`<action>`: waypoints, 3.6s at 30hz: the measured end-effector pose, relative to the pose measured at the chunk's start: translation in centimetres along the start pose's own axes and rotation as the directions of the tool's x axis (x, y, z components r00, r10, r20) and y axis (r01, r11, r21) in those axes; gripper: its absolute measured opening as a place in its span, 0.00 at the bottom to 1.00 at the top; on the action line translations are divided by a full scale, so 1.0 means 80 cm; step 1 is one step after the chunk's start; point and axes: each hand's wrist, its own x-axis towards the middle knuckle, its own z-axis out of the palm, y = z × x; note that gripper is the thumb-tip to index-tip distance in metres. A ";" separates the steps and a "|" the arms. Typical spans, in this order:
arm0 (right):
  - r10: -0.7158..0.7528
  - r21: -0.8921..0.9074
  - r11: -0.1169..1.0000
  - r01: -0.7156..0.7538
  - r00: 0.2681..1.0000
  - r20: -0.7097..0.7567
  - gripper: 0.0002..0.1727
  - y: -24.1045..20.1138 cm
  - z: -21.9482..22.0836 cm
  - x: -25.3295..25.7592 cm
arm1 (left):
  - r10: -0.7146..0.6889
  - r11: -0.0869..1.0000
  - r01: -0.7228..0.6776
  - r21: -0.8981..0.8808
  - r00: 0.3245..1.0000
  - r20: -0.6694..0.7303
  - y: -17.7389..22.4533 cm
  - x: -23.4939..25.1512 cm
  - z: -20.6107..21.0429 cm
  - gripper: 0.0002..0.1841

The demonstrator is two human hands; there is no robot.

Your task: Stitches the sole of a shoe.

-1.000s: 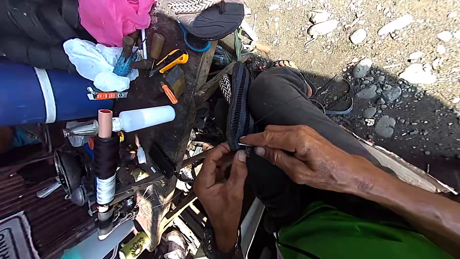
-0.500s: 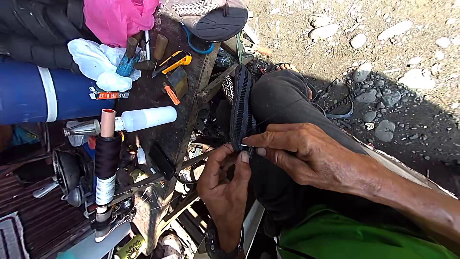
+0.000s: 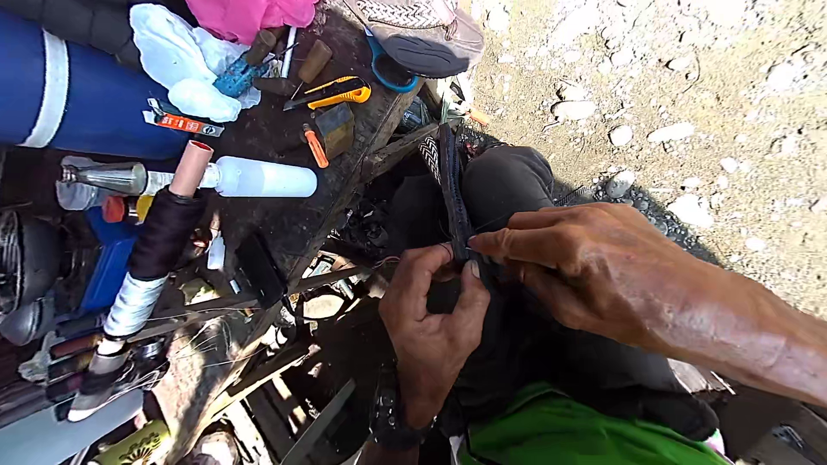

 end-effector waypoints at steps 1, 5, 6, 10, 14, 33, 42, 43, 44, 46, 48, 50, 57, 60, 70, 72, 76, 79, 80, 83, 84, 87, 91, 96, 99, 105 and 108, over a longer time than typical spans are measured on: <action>-0.007 -0.027 1.000 0.007 1.000 0.015 0.20 -0.001 -0.004 0.003 | 0.004 1.000 -0.004 -0.004 1.000 -0.014 0.000 0.000 0.003 0.09; -0.011 -0.084 0.996 0.016 0.998 0.066 0.19 -0.007 -0.015 0.013 | 0.013 1.000 -0.013 -0.001 0.999 -0.050 0.000 0.002 0.010 0.08; -0.005 -0.088 0.996 0.012 0.996 0.084 0.18 -0.008 -0.016 0.015 | 0.011 1.000 -0.011 0.005 0.999 -0.045 0.000 0.002 0.010 0.07; -0.042 -0.060 0.997 0.047 0.996 0.084 0.18 -0.002 -0.014 0.019 | 0.003 1.000 -0.003 -0.001 0.999 -0.049 -0.003 0.002 0.010 0.07; -0.066 -0.016 0.998 0.068 0.991 0.121 0.19 0.007 -0.018 0.019 | -0.045 0.992 0.049 -0.120 0.998 0.035 -0.006 0.005 -0.004 0.07; -0.149 0.117 0.981 0.153 0.988 -0.040 0.16 0.037 0.017 0.019 | -0.330 0.853 0.399 -0.336 0.912 0.246 -0.003 0.039 -0.034 0.03; -0.175 0.215 0.959 0.184 0.983 -0.061 0.15 0.047 0.024 0.023 | -0.317 0.835 0.396 -0.382 0.914 0.254 -0.009 0.038 -0.033 0.05; -0.180 0.224 0.956 0.190 0.982 -0.063 0.15 0.048 0.024 0.024 | -0.315 0.833 0.397 -0.387 0.913 0.258 -0.010 0.037 -0.033 0.05; -0.183 0.235 0.952 0.194 0.981 -0.066 0.15 0.049 0.025 0.024 | -0.313 0.828 0.399 -0.394 0.912 0.265 -0.011 0.037 -0.034 0.05; -0.189 0.250 0.947 0.203 0.979 -0.077 0.14 0.051 0.027 0.025 | -0.301 0.820 0.397 -0.414 0.912 0.278 -0.013 0.036 -0.034 0.05; -0.199 0.266 0.940 0.216 0.976 -0.089 0.14 0.053 0.028 0.026 | -0.275 0.811 0.385 -0.441 0.915 0.294 -0.016 0.034 -0.036 0.05; -0.205 0.279 0.933 0.227 0.973 -0.106 0.14 0.054 0.031 0.027 | -0.259 0.803 0.380 -0.458 0.916 0.306 -0.018 0.033 -0.037 0.05; -0.197 0.275 0.935 0.225 0.972 -0.127 0.13 0.045 0.035 0.033 | -0.258 0.777 0.388 -0.496 0.915 0.311 -0.022 0.031 -0.039 0.05; -0.189 0.229 0.950 0.213 0.975 -0.121 0.12 0.038 0.032 0.037 | -0.254 0.773 0.386 -0.504 0.916 0.311 -0.023 0.029 -0.037 0.06; -0.240 -0.153 0.961 0.230 0.969 -0.054 0.16 0.027 0.013 0.023 | -0.451 0.827 0.385 0.410 0.889 0.076 -0.079 0.000 -0.092 0.26; -0.277 -0.157 0.952 0.262 0.958 -0.076 0.16 0.028 0.018 0.025 | -0.260 0.933 0.221 0.285 0.960 0.106 -0.064 0.007 -0.080 0.28; -0.303 -0.169 0.943 0.285 0.949 -0.086 0.16 0.027 0.019 0.027 | 0.122 0.991 -0.106 -0.080 0.967 0.223 -0.042 0.046 -0.043 0.20; -0.299 -0.167 0.945 0.280 0.950 -0.096 0.16 0.027 0.019 0.026 | 0.178 0.984 -0.177 -0.025 0.956 0.235 -0.049 0.058 -0.043 0.10; -0.299 -0.167 0.945 0.281 0.949 -0.098 0.16 0.028 0.019 0.026 | 0.187 0.981 -0.193 0.003 0.955 0.232 -0.049 0.059 -0.051 0.08; -0.292 -0.156 0.949 0.275 0.951 -0.101 0.16 0.028 0.020 0.026 | 0.210 0.971 -0.230 0.061 0.949 0.235 -0.031 0.049 -0.077 0.06; -0.291 -0.154 0.949 0.274 0.951 -0.101 0.16 0.028 0.021 0.027 | 0.226 0.966 -0.248 0.068 0.945 0.238 -0.023 0.040 -0.082 0.06; -0.291 -0.149 0.950 0.274 0.951 -0.104 0.16 0.028 0.023 0.028 | 0.302 0.937 -0.343 0.062 0.887 0.350 -0.001 0.006 -0.088 0.05; -0.284 -0.136 0.953 0.269 0.953 -0.103 0.16 0.029 0.022 0.029 | 0.355 0.910 -0.415 -0.022 0.748 0.561 0.000 -0.033 -0.071 0.08; -0.292 -0.139 0.951 0.275 0.949 -0.117 0.15 0.029 0.021 0.032 | 0.128 0.991 -0.089 -0.104 0.869 0.479 -0.023 -0.031 -0.058 0.06; -0.300 -0.152 0.947 0.281 0.947 -0.113 0.15 0.029 0.021 0.032 | -0.035 0.936 0.103 -0.337 0.979 0.200 -0.023 0.001 -0.057 0.05; -0.301 -0.161 0.946 0.281 0.946 -0.118 0.15 0.027 0.024 0.032 | -0.005 0.961 0.027 -0.276 0.997 0.081 -0.025 0.016 -0.037 0.08; -0.286 -0.146 0.953 0.266 0.949 -0.130 0.15 0.026 0.026 0.033 | 0.029 0.983 -0.011 -0.182 0.995 0.095 -0.024 0.010 -0.037 0.09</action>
